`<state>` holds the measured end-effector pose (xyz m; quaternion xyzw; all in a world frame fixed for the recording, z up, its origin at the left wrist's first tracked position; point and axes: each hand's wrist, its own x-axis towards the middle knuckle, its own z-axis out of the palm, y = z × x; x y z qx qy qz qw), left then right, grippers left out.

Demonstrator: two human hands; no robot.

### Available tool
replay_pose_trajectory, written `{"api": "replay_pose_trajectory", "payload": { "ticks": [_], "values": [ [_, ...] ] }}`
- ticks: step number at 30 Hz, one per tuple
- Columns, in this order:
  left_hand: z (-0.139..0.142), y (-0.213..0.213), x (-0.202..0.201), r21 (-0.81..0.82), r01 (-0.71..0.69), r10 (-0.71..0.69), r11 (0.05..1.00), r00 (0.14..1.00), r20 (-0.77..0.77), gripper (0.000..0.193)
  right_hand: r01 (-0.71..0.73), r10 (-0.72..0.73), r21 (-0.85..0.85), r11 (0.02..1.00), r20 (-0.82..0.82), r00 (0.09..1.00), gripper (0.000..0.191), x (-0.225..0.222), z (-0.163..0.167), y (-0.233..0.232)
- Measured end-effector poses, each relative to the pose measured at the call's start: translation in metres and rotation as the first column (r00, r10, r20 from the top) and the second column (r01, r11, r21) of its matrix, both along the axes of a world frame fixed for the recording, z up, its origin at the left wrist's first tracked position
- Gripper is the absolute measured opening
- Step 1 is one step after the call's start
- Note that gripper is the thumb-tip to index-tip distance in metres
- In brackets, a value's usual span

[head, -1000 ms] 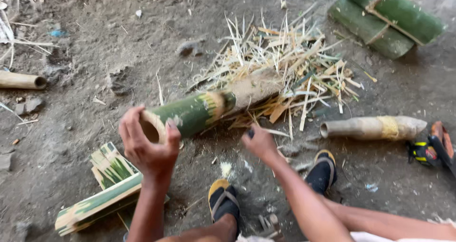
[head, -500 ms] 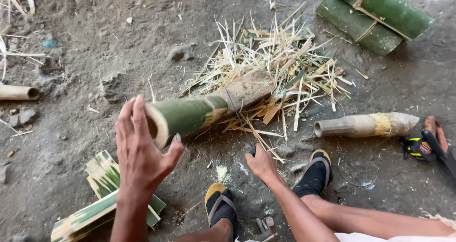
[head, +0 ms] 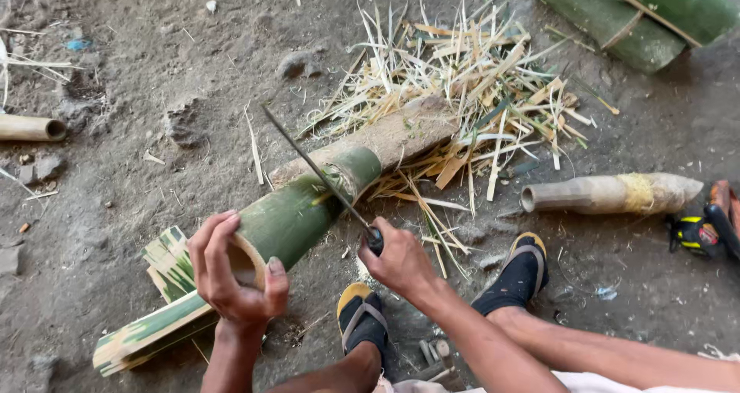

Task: The person uses a machete and a wooden mallet to split a bamboo tube into smaller sections. They position the bamboo on a wooden block, strike the machete with the mallet to drive it through the material, and then separate the split pieces by hand.

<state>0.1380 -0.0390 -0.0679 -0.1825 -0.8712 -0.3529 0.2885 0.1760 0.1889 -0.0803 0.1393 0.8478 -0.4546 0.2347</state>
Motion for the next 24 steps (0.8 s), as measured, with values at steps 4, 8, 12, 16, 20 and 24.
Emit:
{"api": "replay_pose_trajectory", "payload": {
  "ticks": [4,8,12,16,20,24],
  "values": [
    [0.009,0.005,0.006,-0.025,0.014,-0.013,1.000,1.000,0.026,0.063,-0.069,0.044,-0.057,0.996,-0.368,0.929,0.024,0.025,-0.012,-0.005],
    [0.018,0.011,0.005,0.000,0.049,-0.049,0.999,0.998,0.033,0.060,-0.069,0.081,0.046,0.997,-0.368,0.926,0.025,0.016,-0.019,-0.004],
    [0.022,0.013,-0.002,0.013,0.033,-0.032,0.999,0.999,-0.010,0.059,0.063,-0.049,0.086,0.994,-0.155,0.987,0.025,-0.004,-0.022,0.008],
    [0.020,0.017,-0.001,-0.011,0.027,-0.027,1.000,1.000,0.006,0.061,-0.091,0.094,0.023,0.996,-0.223,0.970,0.021,0.018,-0.016,0.005],
    [0.020,0.013,-0.002,-0.008,0.047,-0.047,0.999,0.999,0.000,0.060,-0.063,0.059,-0.033,0.997,-0.116,0.992,0.019,0.008,-0.026,0.001],
    [0.018,0.010,-0.005,0.033,0.002,-0.002,0.999,1.000,-0.010,0.060,0.015,0.001,0.119,0.993,-0.136,0.991,0.024,-0.019,-0.051,0.013]
  ]
}}
